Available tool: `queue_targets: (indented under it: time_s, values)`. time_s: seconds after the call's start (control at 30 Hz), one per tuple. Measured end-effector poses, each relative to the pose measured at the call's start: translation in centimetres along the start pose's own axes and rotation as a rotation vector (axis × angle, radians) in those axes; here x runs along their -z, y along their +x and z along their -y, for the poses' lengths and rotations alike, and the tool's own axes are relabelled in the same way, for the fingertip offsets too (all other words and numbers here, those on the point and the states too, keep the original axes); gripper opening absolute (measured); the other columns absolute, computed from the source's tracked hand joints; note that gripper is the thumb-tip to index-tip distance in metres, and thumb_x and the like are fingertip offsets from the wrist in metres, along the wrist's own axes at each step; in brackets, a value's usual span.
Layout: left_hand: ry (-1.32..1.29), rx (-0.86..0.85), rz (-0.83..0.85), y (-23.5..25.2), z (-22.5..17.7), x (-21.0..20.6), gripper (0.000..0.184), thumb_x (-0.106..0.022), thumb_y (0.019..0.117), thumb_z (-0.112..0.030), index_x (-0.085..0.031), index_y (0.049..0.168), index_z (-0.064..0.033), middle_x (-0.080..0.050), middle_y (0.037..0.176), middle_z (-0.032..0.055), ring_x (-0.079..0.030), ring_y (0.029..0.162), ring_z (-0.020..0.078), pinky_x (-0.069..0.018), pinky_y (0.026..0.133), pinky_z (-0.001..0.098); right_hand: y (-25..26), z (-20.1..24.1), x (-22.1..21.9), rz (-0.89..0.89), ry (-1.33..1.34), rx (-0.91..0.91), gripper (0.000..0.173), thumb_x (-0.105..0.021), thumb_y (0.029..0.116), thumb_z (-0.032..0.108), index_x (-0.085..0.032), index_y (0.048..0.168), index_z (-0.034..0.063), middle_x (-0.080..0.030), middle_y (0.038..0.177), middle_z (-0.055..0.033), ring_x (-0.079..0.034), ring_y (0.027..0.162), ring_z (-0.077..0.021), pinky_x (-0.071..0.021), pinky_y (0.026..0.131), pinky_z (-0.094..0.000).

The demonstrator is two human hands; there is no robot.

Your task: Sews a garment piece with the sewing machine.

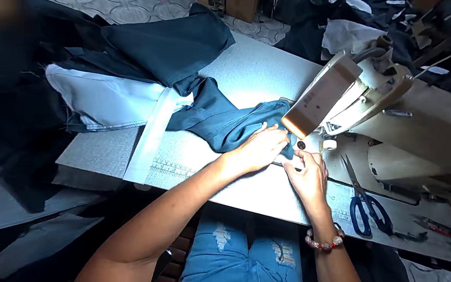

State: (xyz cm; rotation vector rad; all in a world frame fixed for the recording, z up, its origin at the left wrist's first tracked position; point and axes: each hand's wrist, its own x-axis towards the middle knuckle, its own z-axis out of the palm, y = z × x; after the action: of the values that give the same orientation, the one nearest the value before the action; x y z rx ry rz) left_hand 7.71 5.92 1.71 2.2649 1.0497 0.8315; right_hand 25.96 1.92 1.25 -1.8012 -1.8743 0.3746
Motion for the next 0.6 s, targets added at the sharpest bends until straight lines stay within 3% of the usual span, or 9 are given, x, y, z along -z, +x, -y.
queue_targets:
  time_s: [0.07, 0.13, 0.2, 0.27, 0.37, 0.43, 0.5, 0.57, 0.6]
  values:
    - [0.150, -0.138, -0.108, -1.4, -1.6, 0.9, 0.036, -0.052, 0.1018, -0.019, -0.067, 0.131, -0.0054, -0.061, 0.142, 0.0157, -0.048, 0.142, 0.0362, -0.0295, 0.120, 0.0585, 0.5, 0.1, -1.0, -0.111, 0.034, 0.006, 0.031, -0.076, 0.0862, 0.028, -0.076, 0.102, 0.0011, -0.068, 0.100, -0.0203, -0.061, 0.101, -0.0418, -0.0413, 0.087, -0.0609]
    - [0.324, -0.149, -0.227, -4.2, -2.3, 2.6, 0.051, -0.064, 0.0930, -0.028, -0.062, 0.141, -0.0124, -0.052, 0.153, 0.0139, -0.036, 0.150, 0.0387, -0.0215, 0.122, 0.0617, 1.2, 0.4, -1.1, -0.146, 0.085, -0.023, 0.032, -0.076, 0.0901, 0.035, -0.078, 0.096, 0.0032, -0.070, 0.098, -0.0161, -0.061, 0.101, -0.0380, -0.0391, 0.088, -0.0608]
    - [0.501, 0.050, -0.299, -7.8, -1.3, 4.3, 0.079, -0.071, 0.0839, -0.046, -0.049, 0.151, -0.0111, -0.043, 0.159, 0.0180, -0.027, 0.152, 0.0464, -0.0131, 0.118, 0.0729, 1.7, 0.7, -0.9, -0.162, 0.090, -0.055, 0.036, -0.075, 0.0916, 0.039, -0.078, 0.089, 0.0037, -0.070, 0.095, -0.0149, -0.060, 0.100, -0.0374, -0.0364, 0.089, -0.0608]
    - [0.574, 0.310, -0.253, -10.9, 1.0, 5.4, 0.099, -0.065, 0.0790, -0.066, -0.041, 0.157, -0.0091, -0.032, 0.164, 0.0218, -0.015, 0.152, 0.0544, -0.0055, 0.114, 0.0797, 1.8, 1.0, -1.2, -0.171, 0.101, -0.098, 0.041, -0.074, 0.0916, 0.041, -0.074, 0.080, 0.0020, -0.069, 0.090, -0.0155, -0.059, 0.100, -0.0383, -0.0352, 0.089, -0.0612]
    - [0.543, 0.482, -0.160, -11.7, 2.4, 5.9, 0.086, -0.061, 0.0827, -0.070, -0.053, 0.151, -0.0179, -0.026, 0.168, 0.0186, -0.007, 0.153, 0.0551, -0.0001, 0.113, 0.0806, 2.0, 1.9, -1.2, -0.119, 0.165, -0.173, 0.044, -0.074, 0.0925, 0.042, -0.072, 0.079, -0.0003, -0.068, 0.091, -0.0168, -0.057, 0.102, -0.0393, -0.0354, 0.089, -0.0622]
    - [0.522, 0.391, -0.186, -10.4, 2.4, 5.7, 0.052, -0.071, 0.0874, -0.041, -0.070, 0.133, -0.0162, -0.037, 0.162, 0.0208, -0.012, 0.152, 0.0568, -0.0022, 0.111, 0.0822, 1.9, 2.7, -0.8, -0.037, 0.169, -0.218, 0.039, -0.079, 0.0895, 0.038, -0.073, 0.087, -0.0011, -0.069, 0.098, -0.0190, -0.057, 0.107, -0.0410, -0.0364, 0.091, -0.0642]
    - [0.442, 0.275, -0.252, -8.9, 2.8, 5.7, 0.025, -0.070, 0.0883, -0.009, -0.077, 0.111, -0.0042, -0.055, 0.148, 0.0195, -0.028, 0.150, 0.0513, -0.0040, 0.113, 0.0806, 1.7, 3.4, -0.3, 0.045, 0.092, -0.252, 0.033, -0.082, 0.0860, 0.033, -0.075, 0.093, 0.0009, -0.069, 0.103, -0.0190, -0.056, 0.112, -0.0419, -0.0354, 0.093, -0.0636]
    - [0.327, 0.193, -0.385, -7.7, 2.8, 6.3, 0.021, -0.061, 0.0942, -0.003, -0.074, 0.108, 0.0060, -0.072, 0.119, 0.0207, -0.061, 0.127, 0.0420, -0.0210, 0.116, 0.0720, 1.8, 3.8, -0.4, 0.028, 0.048, -0.265, 0.034, -0.081, 0.0875, 0.035, -0.074, 0.087, 0.0020, -0.069, 0.099, -0.0182, -0.057, 0.108, -0.0410, -0.0353, 0.091, -0.0619]
    - [0.286, 0.192, -0.440, -7.1, 2.3, 6.9, 0.021, -0.059, 0.0951, -0.001, -0.072, 0.109, 0.0075, -0.075, 0.108, 0.0217, -0.069, 0.112, 0.0391, -0.0371, 0.111, 0.0631, 1.9, 3.8, -0.7, -0.013, 0.082, -0.271, 0.036, -0.079, 0.0896, 0.036, -0.074, 0.084, 0.0016, -0.068, 0.095, -0.0177, -0.058, 0.105, -0.0399, -0.0350, 0.091, -0.0619]
